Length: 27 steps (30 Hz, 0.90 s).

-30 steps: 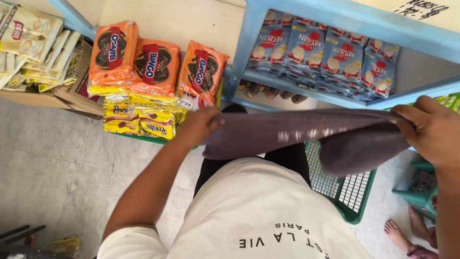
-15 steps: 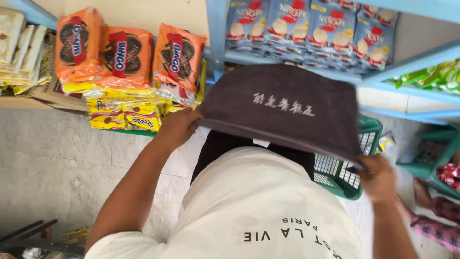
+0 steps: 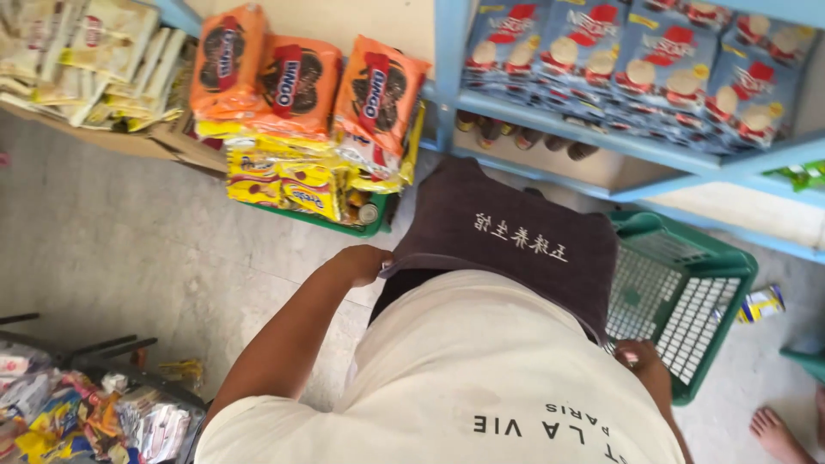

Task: Stocking grocery store shelves with snack packs and biscuit packages.

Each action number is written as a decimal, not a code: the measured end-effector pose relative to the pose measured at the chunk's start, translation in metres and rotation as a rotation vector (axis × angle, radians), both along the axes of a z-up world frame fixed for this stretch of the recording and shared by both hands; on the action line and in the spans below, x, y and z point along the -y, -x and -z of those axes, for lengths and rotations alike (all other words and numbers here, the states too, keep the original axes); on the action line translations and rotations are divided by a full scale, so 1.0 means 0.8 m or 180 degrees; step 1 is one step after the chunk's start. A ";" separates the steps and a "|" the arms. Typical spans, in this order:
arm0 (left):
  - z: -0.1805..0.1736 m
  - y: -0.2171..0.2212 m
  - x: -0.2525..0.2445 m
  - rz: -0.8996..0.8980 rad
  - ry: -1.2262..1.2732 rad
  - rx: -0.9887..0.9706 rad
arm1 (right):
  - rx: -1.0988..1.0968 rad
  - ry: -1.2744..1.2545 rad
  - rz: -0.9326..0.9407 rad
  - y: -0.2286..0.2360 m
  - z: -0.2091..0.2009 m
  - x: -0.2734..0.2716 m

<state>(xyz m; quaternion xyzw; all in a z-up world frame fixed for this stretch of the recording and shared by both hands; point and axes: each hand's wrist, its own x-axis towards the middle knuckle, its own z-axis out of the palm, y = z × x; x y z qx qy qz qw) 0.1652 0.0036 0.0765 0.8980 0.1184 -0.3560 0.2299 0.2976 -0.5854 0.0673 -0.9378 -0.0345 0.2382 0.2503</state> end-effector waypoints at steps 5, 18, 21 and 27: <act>-0.029 -0.027 -0.037 0.0148 0.0104 0.0139 | 0.0847 -0.0416 -0.0529 -0.053 -0.008 -0.044; -0.058 -0.123 -0.098 -0.1410 0.0424 0.2733 | -0.0269 0.0207 -0.0572 -0.080 -0.057 -0.196; -0.004 -0.116 -0.104 -0.2539 0.1416 0.2551 | -0.0353 0.0296 -0.0730 -0.093 -0.065 -0.226; 0.010 -0.132 -0.131 -0.4294 0.2905 0.1331 | -0.0763 0.0759 -0.0836 -0.114 -0.076 -0.270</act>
